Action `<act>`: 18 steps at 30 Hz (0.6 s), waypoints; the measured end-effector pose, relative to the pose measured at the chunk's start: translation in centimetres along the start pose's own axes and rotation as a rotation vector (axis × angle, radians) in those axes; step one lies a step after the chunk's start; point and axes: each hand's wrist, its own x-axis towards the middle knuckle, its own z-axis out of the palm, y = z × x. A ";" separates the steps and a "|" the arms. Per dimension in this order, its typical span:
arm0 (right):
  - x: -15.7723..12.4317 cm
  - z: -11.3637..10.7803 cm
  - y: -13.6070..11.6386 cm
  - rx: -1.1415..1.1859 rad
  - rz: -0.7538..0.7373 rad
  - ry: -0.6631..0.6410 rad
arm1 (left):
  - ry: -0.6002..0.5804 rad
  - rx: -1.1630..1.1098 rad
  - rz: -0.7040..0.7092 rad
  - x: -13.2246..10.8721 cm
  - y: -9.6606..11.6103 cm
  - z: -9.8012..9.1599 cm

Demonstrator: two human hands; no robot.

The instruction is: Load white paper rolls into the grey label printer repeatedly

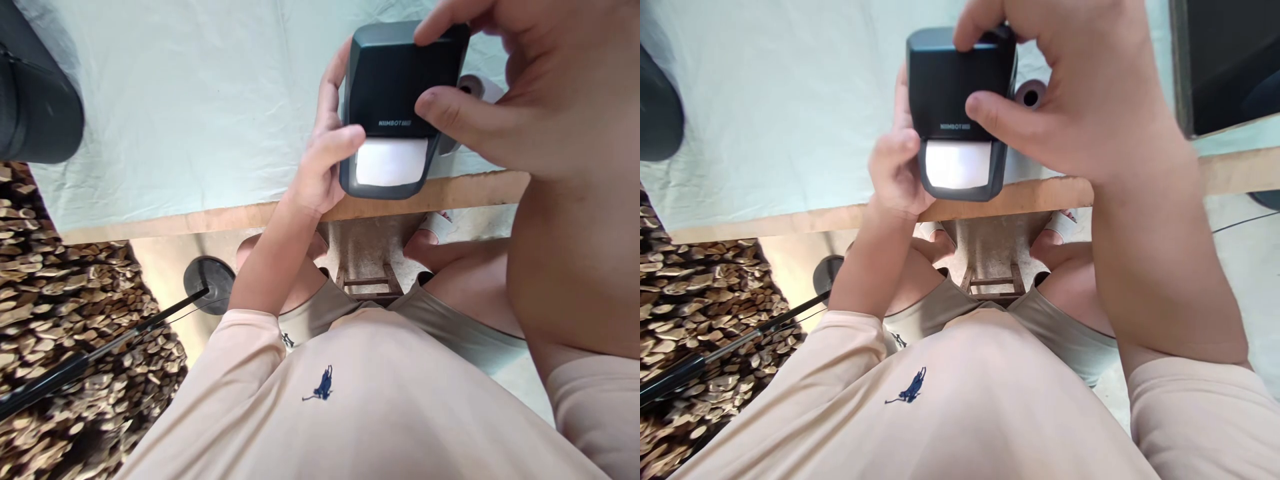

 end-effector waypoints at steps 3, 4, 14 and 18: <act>-0.1 0.1 -0.4 -0.011 -0.016 0.013 | -0.142 -0.041 0.074 0.1 -0.2 0.2; -0.1 0.1 -0.6 -0.018 -0.024 0.006 | -0.192 -0.070 0.109 0.2 -0.3 0.3; 0.1 0.3 -1.6 0.035 -0.113 -0.086 | -0.296 -0.082 0.138 0.7 -0.7 -0.1; 0.0 0.3 -1.4 0.036 -0.085 -0.085 | -0.299 -0.099 0.135 0.7 -0.6 -0.2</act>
